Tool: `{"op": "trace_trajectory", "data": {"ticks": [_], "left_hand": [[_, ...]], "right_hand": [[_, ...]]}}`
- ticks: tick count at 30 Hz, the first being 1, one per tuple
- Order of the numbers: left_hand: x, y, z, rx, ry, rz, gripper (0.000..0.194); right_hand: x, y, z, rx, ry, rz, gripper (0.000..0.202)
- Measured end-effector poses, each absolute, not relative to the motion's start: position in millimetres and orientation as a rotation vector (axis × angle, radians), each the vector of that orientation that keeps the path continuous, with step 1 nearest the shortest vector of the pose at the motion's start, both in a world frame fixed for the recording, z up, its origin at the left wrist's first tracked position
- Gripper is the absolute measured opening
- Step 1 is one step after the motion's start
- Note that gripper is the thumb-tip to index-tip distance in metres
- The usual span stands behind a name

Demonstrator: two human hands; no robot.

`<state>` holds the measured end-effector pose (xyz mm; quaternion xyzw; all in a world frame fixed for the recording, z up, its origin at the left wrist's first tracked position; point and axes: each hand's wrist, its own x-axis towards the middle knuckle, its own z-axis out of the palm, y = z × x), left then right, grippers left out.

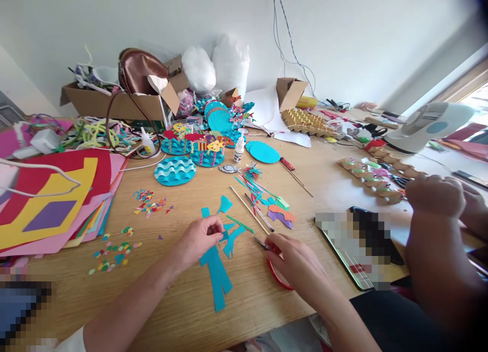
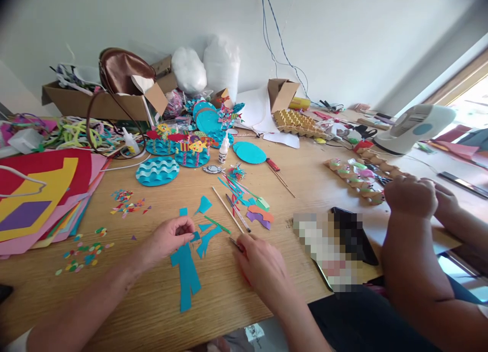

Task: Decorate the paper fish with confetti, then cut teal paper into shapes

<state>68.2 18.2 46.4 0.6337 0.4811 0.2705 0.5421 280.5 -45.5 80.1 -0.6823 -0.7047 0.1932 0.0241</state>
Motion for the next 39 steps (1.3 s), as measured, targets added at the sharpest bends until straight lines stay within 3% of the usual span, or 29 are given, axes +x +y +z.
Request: {"op": "trace_trajectory", "data": {"ticks": [6,12,15,20,23,33,39], "left_hand": [[72.0,6.7,55.9,1.570,1.058,0.575,0.004],[73.4,-4.0,56.0,1.650,1.060,0.528,0.008],[71.2,-4.9,53.5,1.649,1.062,0.594,0.003],[59.3,-4.3,53.7,1.598,1.094,0.664,0.006],[48.0,-0.6,47.8,1.521,1.129,0.683,0.008],[36.8,6.6,29.3,1.665,1.353,0.856,0.009],[40.1,0.5,28.4,1.918,1.389,0.884,0.013]], "right_hand": [[237.4,-32.8,71.9,-1.602,-1.916,0.950,0.015],[230.9,-28.8,67.5,-1.512,-1.904,1.100,0.013],[254.5,-22.2,62.5,-1.610,-1.833,1.015,0.012],[316.9,-4.1,48.1,-2.140,-1.723,0.461,0.021],[337.7,1.1,42.2,-2.309,-1.771,0.336,0.024],[281.0,25.5,79.2,-1.961,-2.136,0.488,0.018],[227.9,76.5,69.8,-1.911,-2.299,0.558,0.026]]}}
